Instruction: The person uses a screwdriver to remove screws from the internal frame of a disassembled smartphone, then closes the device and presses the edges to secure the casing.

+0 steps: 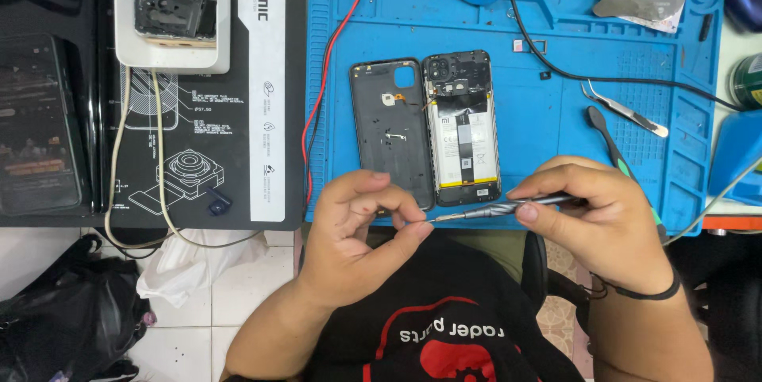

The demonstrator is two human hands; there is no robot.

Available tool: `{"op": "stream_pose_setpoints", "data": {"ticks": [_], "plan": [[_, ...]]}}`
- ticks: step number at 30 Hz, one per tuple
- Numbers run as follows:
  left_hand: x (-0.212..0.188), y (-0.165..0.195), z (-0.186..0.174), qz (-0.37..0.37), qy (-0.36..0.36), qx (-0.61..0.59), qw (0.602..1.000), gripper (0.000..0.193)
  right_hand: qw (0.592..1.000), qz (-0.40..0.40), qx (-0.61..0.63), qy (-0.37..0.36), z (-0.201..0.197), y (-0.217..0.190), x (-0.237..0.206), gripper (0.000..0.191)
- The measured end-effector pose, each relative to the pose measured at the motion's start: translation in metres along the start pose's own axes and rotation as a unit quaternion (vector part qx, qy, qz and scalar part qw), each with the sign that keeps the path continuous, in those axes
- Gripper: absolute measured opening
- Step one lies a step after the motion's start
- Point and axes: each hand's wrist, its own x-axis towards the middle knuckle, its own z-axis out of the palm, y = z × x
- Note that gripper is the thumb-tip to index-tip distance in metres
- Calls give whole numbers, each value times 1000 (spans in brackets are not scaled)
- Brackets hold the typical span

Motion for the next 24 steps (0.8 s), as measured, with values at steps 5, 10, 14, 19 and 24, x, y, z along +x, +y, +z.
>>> {"op": "stream_pose_setpoints", "data": {"ticks": [5, 10, 14, 19, 24], "plan": [[3, 0, 11, 28, 32, -32, 999, 61, 998, -15, 22, 52, 13, 6, -12, 15], [6, 8, 11, 40, -24, 19, 999, 66, 999, -10, 10, 41, 8, 8, -20, 10], [13, 7, -1, 63, -33, 107, 992, 99, 989, -18, -138, 40, -18, -15, -22, 19], [19, -16, -16, 49, 50, 134, 989, 107, 805, -310, -497, -92, -62, -53, -8, 27], [13, -32, -18, -12, 93, 39, 995, 98, 828, -197, -523, -54, -44, -58, 2, 25]]}}
